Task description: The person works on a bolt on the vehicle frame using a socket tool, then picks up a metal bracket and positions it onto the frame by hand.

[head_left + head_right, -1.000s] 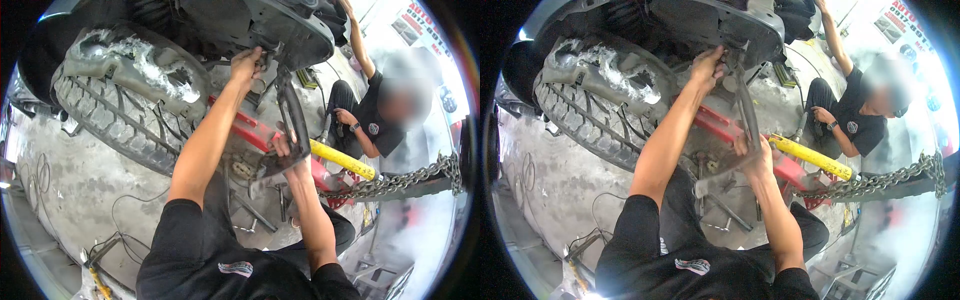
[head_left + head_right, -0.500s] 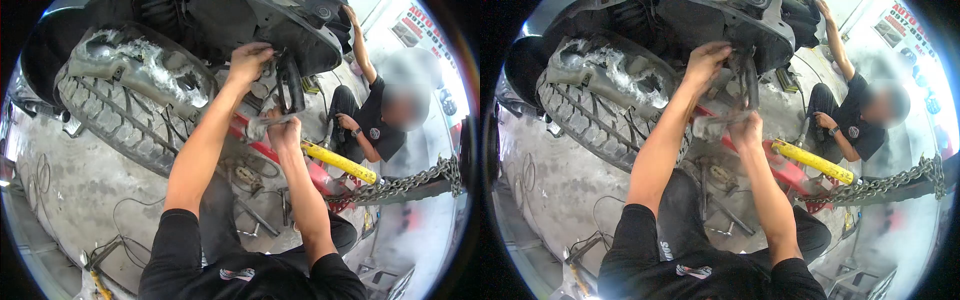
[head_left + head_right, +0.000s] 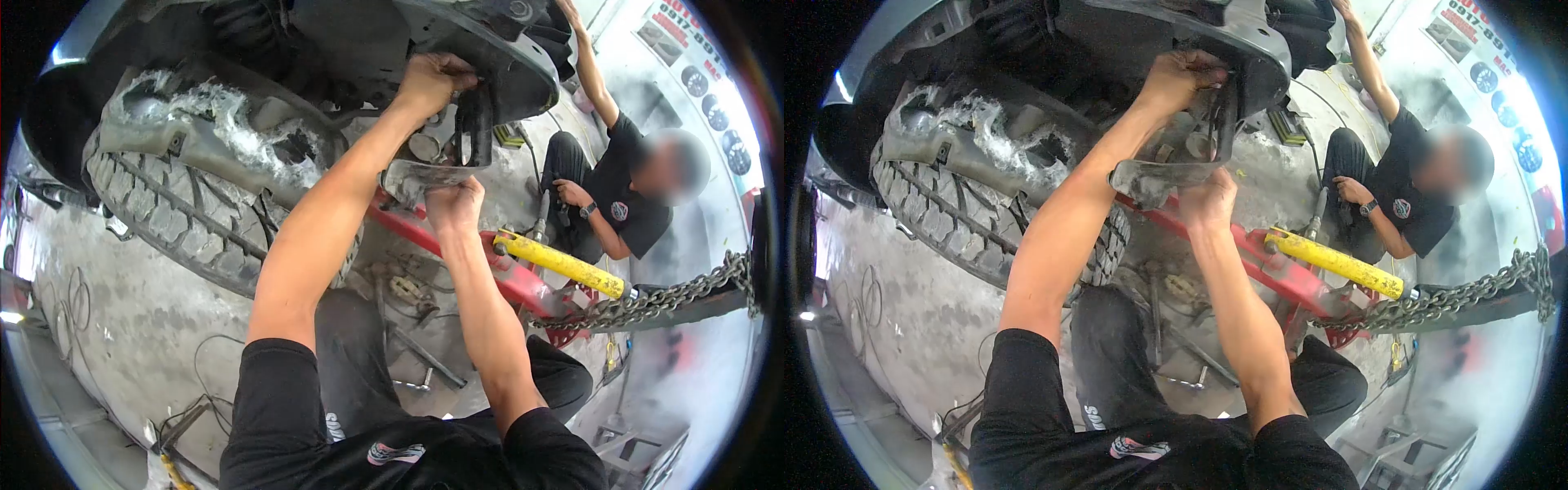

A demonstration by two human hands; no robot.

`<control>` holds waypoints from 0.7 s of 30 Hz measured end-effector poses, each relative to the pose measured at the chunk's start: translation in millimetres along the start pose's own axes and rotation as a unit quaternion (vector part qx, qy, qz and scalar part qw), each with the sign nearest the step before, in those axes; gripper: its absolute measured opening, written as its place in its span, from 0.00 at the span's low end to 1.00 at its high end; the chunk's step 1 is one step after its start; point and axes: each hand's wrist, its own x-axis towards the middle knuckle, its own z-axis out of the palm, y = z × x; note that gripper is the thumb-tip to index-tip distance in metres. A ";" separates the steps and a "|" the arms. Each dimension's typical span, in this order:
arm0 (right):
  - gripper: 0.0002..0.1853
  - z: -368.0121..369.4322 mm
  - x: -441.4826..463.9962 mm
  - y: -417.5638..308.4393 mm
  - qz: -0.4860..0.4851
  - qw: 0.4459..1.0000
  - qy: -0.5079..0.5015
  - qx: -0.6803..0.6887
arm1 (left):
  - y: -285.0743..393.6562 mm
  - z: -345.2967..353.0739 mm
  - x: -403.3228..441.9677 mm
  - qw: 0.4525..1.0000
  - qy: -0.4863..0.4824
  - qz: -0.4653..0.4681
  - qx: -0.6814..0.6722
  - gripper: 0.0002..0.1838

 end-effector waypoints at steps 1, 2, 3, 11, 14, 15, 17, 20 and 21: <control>0.17 0.8 -1.2 0.5 0.004 1.000 -0.008 0.015 | 4.2 2.1 -3.6 0.999 0.008 0.003 0.038 0.09; 0.17 5.2 -3.2 0.8 0.009 0.999 -0.017 0.030 | 6.8 1.9 -5.6 0.997 0.017 0.007 0.077 0.09; 0.17 10.1 -5.7 -0.4 0.009 0.999 -0.018 0.034 | 5.5 -1.9 -5.6 0.997 0.016 0.006 0.081 0.09; 0.10 -6.8 -11.9 -10.5 0.053 0.987 0.012 -0.149 | -6.1 -35.0 -54.4 0.849 0.200 -0.230 -0.433 0.09; 0.12 -20.5 -8.5 -5.3 0.049 0.980 0.031 -0.190 | -22.5 -41.3 -70.7 0.814 0.257 -0.246 -0.459 0.11; 0.12 -22.3 -7.7 -3.1 0.046 0.981 0.049 -0.182 | -24.6 -41.7 -76.1 0.826 0.256 -0.237 -0.444 0.11; 0.12 -19.6 -11.8 -0.6 0.046 0.983 0.069 -0.166 | -24.4 -39.8 -84.6 0.836 0.253 -0.229 -0.429 0.12; 0.13 -4.7 -16.9 -1.5 0.057 0.982 0.105 -0.149 | -22.3 -39.3 -88.5 0.844 0.236 -0.222 -0.428 0.15; 0.14 -2.7 -17.9 -1.6 0.068 0.979 0.125 -0.144 | -26.8 -40.1 -90.0 0.856 0.225 -0.206 -0.418 0.17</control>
